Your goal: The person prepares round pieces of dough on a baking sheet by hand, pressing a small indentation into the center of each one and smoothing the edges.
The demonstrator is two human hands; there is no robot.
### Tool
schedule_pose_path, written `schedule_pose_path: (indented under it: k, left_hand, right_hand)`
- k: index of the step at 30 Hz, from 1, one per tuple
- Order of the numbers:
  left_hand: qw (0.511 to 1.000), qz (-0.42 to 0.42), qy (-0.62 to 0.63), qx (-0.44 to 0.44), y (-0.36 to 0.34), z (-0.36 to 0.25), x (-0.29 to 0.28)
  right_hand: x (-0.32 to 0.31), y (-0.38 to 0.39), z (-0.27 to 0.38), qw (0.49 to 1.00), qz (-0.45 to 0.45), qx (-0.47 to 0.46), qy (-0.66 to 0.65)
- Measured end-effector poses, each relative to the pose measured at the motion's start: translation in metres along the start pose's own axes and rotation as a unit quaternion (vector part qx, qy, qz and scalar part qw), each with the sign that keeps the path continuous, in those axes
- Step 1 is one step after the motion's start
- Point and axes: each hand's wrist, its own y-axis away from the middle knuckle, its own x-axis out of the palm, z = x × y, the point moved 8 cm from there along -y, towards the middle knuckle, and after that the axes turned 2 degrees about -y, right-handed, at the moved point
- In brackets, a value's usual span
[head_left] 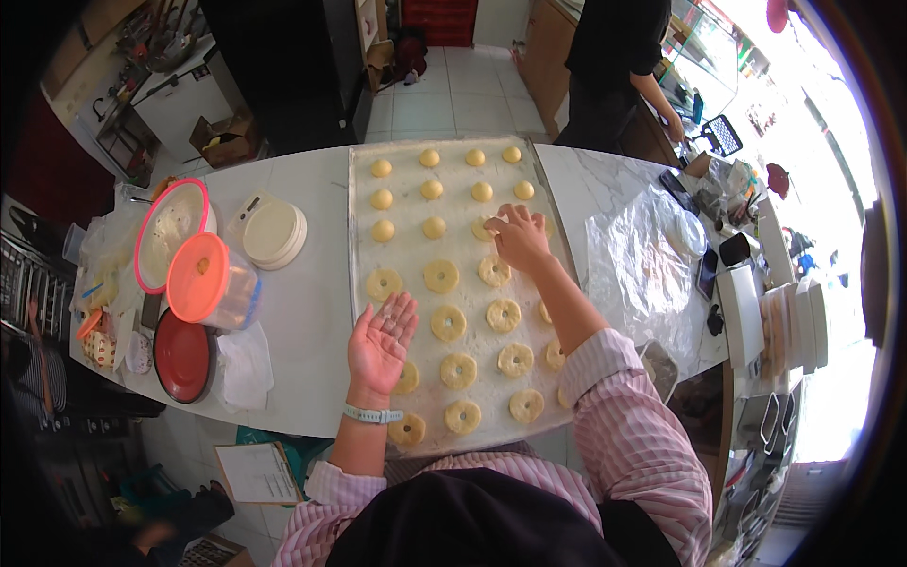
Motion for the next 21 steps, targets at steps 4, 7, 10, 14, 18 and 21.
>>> schedule_pose_path:
  k: [4, 7, 10, 14, 18, 21]
  left_hand:
    - [1.000, 0.003, 0.004, -0.003, 0.002, -0.002, -0.005]
    - [0.999, 0.017, -0.025, -0.022, -0.001, 0.010, 0.000]
    - [0.990, 0.028, -0.123, -0.060, -0.006, 0.036, 0.002]
    - [0.956, -0.024, -0.293, -0.004, -0.003, 0.035, 0.007]
    - [0.955, 0.007, -0.295, 0.012, 0.001, 0.046, 0.017]
    - [0.953, 0.010, -0.300, 0.034, 0.001, 0.051, 0.013]
  right_hand:
    - [-0.002, -0.006, 0.019, 0.998, 0.030, -0.028, 0.038]
    - [0.007, -0.001, 0.014, 0.997, 0.041, -0.026, 0.061]
    - [0.025, -0.002, -0.001, 0.997, 0.059, 0.039, 0.019]
    - [0.021, 0.036, 0.057, 0.971, 0.083, 0.040, -0.221]
    - [-0.028, 0.106, 0.118, 0.981, 0.002, -0.015, -0.196]
    - [-0.051, 0.130, 0.141, 0.991, -0.066, -0.019, -0.117]
